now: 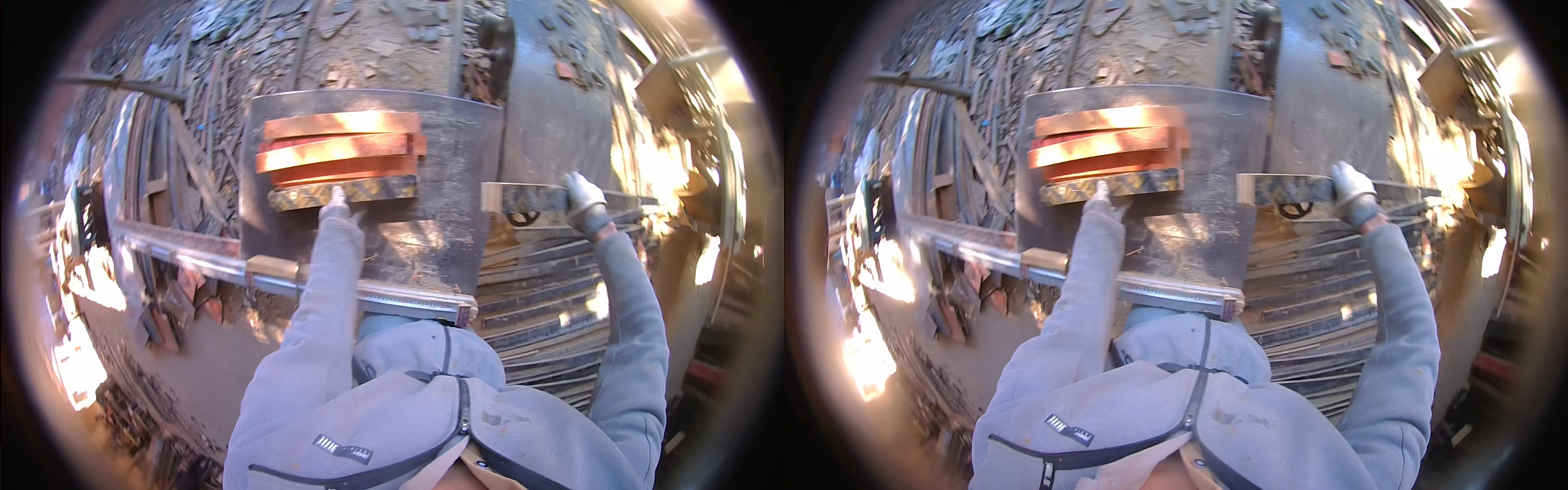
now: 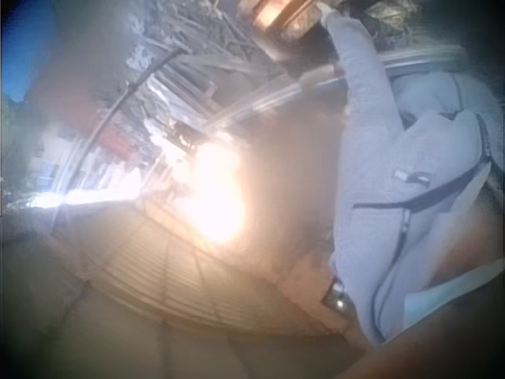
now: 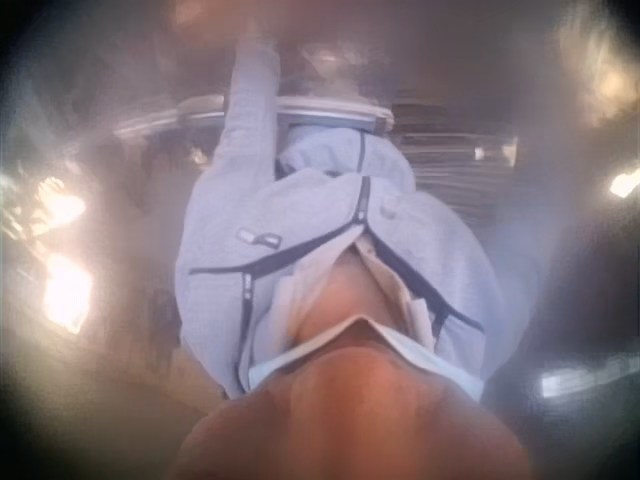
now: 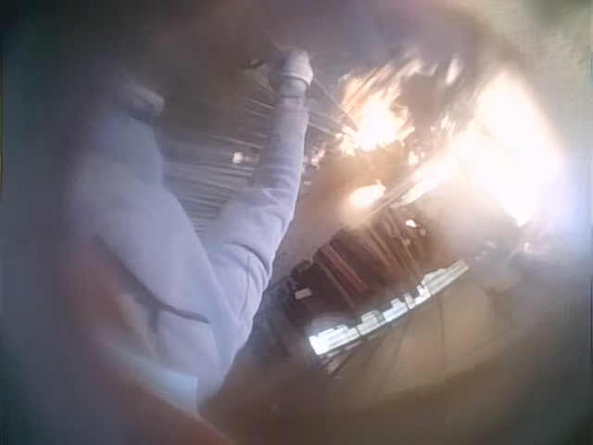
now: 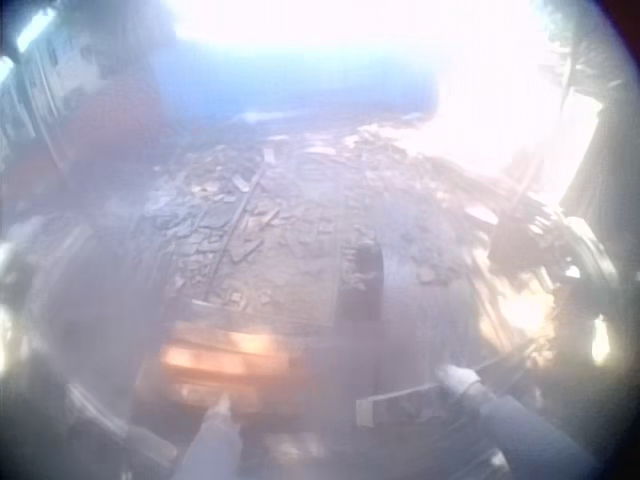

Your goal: The person measures and cuts wooden planks using a manual saw. They align the wood on a workbench, secure it, and cut it into smaller pieces, stacking the cut pieces afterward.

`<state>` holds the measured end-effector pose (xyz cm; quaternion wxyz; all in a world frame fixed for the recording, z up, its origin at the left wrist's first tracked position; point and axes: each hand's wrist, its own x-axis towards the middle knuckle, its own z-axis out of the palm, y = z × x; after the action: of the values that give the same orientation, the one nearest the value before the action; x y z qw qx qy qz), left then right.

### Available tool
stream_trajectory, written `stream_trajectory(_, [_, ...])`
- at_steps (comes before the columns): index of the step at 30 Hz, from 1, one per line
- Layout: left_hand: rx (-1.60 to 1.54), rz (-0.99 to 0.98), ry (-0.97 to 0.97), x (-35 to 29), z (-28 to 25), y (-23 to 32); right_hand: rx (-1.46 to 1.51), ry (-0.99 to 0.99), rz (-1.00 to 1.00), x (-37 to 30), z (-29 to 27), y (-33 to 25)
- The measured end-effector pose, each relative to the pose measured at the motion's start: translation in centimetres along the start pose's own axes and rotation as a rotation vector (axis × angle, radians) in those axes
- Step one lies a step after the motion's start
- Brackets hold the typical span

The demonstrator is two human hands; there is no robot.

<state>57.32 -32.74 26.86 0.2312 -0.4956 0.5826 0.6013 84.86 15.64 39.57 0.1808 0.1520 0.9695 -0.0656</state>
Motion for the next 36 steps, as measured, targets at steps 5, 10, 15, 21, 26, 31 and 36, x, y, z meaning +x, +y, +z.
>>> stream_trajectory(5, [0.274, -0.034, -0.164, -4.8, -0.6, -0.4, -0.088, 0.053, -0.216, -0.1, 2.3, -5.2])
stream_trajectory(10, [0.371, 0.125, -0.701, -13.3, -4.5, -6.7, -0.189, -0.086, -0.242, 1.3, 3.5, -16.7])
stream_trajectory(15, [0.334, 0.102, -0.502, -8.4, -9.6, -4.9, 0.072, -0.074, -0.381, 0.1, 3.6, -19.1])
stream_trajectory(21, [0.437, 0.093, -0.493, -1.7, -13.5, -4.4, 0.114, 0.077, -0.408, -0.8, 7.0, -18.1])
stream_trajectory(26, [0.78, 0.256, -0.24, -4.2, -11.7, -4.5, 0.196, 0.184, -0.552, -0.1, 8.9, -22.7])
stream_trajectory(31, [1.286, 1.378, -0.068, -11.8, -11.8, -3.3, 0.585, 0.175, -0.52, -2.8, 5.0, -20.5])
stream_trajectory(36, [1.274, 1.691, -0.507, -14.6, -8.3, 1.8, 1.191, -0.314, -0.111, -4.2, -0.7, -16.4])
